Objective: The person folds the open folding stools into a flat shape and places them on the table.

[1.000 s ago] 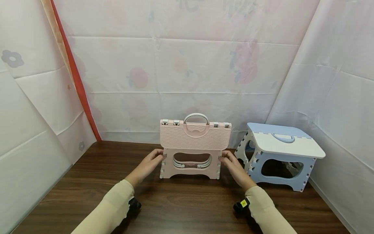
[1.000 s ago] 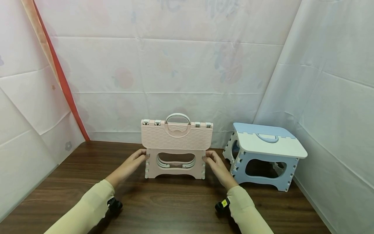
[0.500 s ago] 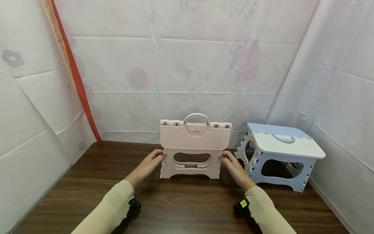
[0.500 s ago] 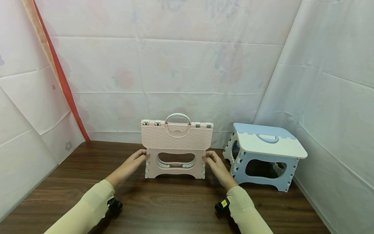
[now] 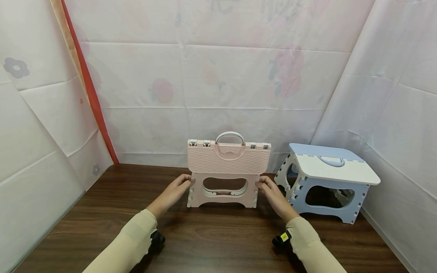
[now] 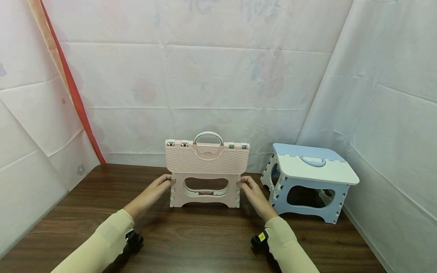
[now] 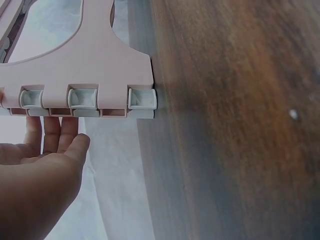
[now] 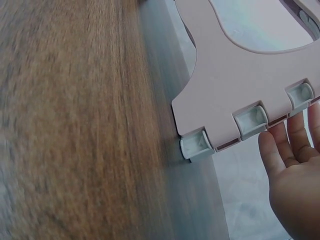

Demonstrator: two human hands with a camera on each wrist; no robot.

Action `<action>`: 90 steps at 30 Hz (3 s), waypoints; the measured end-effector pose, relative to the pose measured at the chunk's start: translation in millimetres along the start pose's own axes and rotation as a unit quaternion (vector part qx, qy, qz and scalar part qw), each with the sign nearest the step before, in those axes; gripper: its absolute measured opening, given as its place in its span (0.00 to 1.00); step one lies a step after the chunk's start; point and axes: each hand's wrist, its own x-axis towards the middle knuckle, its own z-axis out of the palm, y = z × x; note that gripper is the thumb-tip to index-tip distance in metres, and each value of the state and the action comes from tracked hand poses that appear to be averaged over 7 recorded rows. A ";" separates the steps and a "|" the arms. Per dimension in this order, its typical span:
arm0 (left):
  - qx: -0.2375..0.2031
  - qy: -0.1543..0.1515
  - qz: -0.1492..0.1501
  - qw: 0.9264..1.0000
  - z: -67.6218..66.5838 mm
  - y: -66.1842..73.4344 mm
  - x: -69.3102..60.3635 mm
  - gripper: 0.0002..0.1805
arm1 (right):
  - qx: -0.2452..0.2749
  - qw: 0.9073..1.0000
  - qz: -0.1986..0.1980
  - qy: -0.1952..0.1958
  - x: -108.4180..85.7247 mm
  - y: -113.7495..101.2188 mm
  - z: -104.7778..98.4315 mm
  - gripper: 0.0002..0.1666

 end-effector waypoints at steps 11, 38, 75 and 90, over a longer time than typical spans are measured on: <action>-0.009 -0.004 0.006 1.000 0.3 -1.7 0.8 0.24 | -0.004 1.000 0.001 -0.001 0.4 -1.5 -1.1 0.17; -0.007 0.033 0.050 0.998 -1.4 0.2 -2.3 0.26 | -0.013 0.999 -0.033 0.000 -5.7 -11.3 -3.2 0.22; -0.006 0.019 0.088 0.996 -1.2 -3.6 -5.8 0.24 | -0.034 0.995 -0.099 -0.002 -11.4 -3.4 -8.3 0.15; -0.004 0.026 0.091 0.995 2.5 -4.4 -11.3 0.23 | -0.040 0.993 -0.111 -0.001 -16.0 0.7 -8.7 0.15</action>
